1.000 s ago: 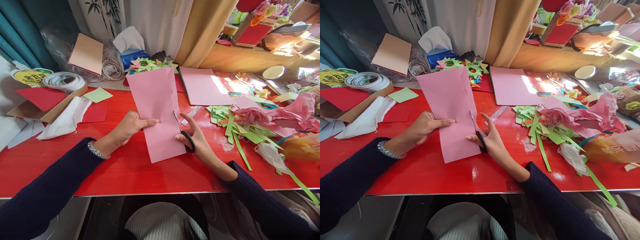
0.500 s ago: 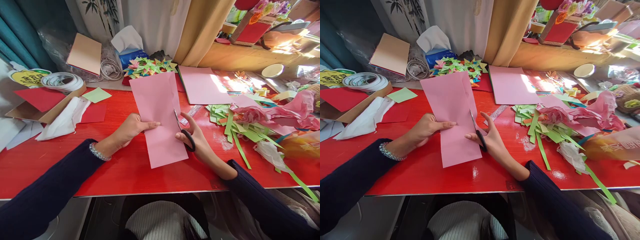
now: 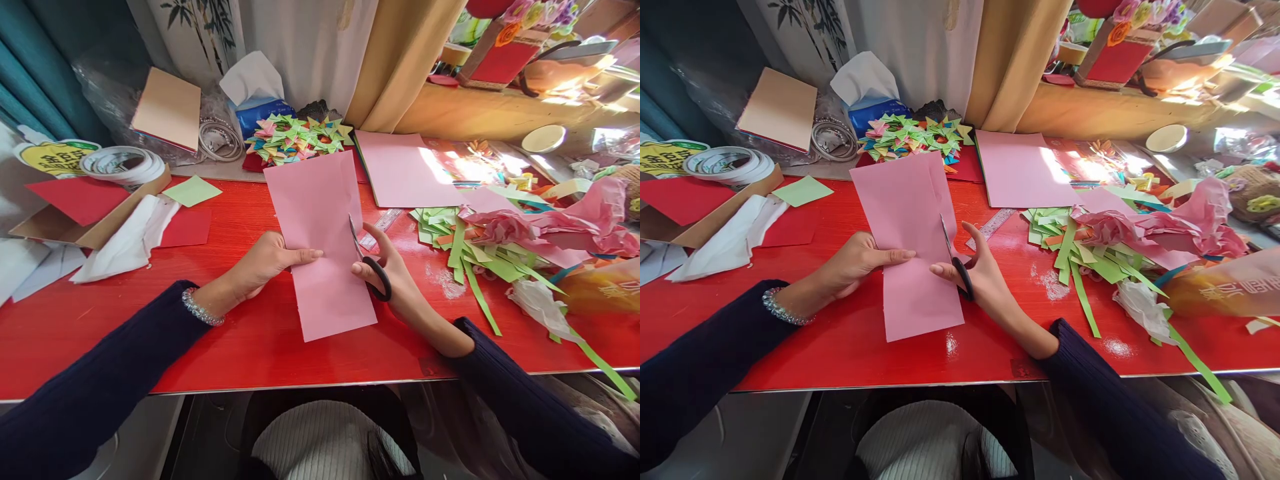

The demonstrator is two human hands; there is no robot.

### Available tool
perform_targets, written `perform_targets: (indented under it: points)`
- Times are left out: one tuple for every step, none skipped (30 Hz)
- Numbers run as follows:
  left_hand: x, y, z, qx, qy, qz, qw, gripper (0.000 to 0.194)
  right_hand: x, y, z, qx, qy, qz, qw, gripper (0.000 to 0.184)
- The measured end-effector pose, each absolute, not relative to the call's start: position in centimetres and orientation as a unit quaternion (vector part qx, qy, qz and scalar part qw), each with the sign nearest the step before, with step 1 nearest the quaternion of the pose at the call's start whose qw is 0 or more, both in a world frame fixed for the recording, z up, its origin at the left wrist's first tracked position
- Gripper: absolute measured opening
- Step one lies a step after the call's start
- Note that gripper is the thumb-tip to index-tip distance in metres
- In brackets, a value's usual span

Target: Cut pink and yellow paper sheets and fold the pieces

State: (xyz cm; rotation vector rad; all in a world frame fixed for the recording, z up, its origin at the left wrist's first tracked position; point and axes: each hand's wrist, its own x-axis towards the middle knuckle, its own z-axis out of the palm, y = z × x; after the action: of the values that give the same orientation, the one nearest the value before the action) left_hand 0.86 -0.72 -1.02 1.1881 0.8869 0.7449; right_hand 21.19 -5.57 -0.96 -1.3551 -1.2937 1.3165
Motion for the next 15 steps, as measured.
perform_targets:
  points:
    - [0.91,-0.75,-1.0,0.527,0.397,0.327,0.677,0.03,21.2,-5.56,-0.96,-0.54,-0.514,0.521,0.414,0.09]
    - [0.95,-0.78,-0.98,0.525,0.4,0.326,0.677,0.031,21.21,-5.56,-0.98,-0.546,-0.516,0.514,0.414,0.09]
    - [0.97,-0.81,-0.97,0.524,0.403,0.327,0.676,0.032,21.22,-5.56,-1.01,-0.551,-0.519,0.505,0.415,0.09]
    - [0.99,-0.83,-0.97,0.523,0.405,0.329,0.674,0.032,21.24,-5.56,-1.04,-0.554,-0.521,0.499,0.415,0.089]
    - [0.99,-0.85,-0.97,0.523,0.405,0.331,0.674,0.031,21.25,-5.55,-1.07,-0.554,-0.523,0.497,0.415,0.09]
    - [1.0,-0.88,-0.98,0.523,0.402,0.33,0.675,0.029,21.26,-5.55,-1.1,-0.553,-0.523,0.499,0.415,0.09]
    - [1.0,-0.9,-1.0,0.523,0.398,0.327,0.679,0.028,21.26,-5.54,-1.12,-0.551,-0.523,0.501,0.415,0.091]
    - [1.02,-0.94,-1.01,0.523,0.394,0.323,0.683,0.027,21.26,-5.54,-1.12,-0.548,-0.522,0.504,0.416,0.091]
    - [1.04,-0.98,-1.02,0.524,0.39,0.32,0.686,0.026,21.26,-5.54,-1.11,-0.547,-0.522,0.504,0.417,0.092]
    - [1.07,-1.02,-1.02,0.525,0.388,0.317,0.688,0.025,21.25,-5.53,-1.07,-0.55,-0.522,0.5,0.418,0.092]
    - [1.1,-1.06,-1.02,0.527,0.387,0.316,0.687,0.024,21.23,-5.53,-1.03,-0.554,-0.522,0.494,0.42,0.093]
    - [1.14,-1.09,-1.02,0.528,0.388,0.316,0.686,0.023,21.21,-5.53,-0.97,-0.559,-0.522,0.487,0.422,0.093]
    - [1.18,-1.13,-1.0,0.53,0.39,0.316,0.684,0.022,21.18,-5.53,-0.9,-0.562,-0.521,0.483,0.424,0.095]
    - [1.21,-1.16,-0.99,0.53,0.391,0.316,0.683,0.022,21.16,-5.53,-0.82,-0.563,-0.519,0.483,0.425,0.097]
    - [1.25,-1.19,-0.97,0.53,0.391,0.314,0.684,0.022,21.13,-5.53,-0.76,-0.562,-0.517,0.485,0.426,0.099]
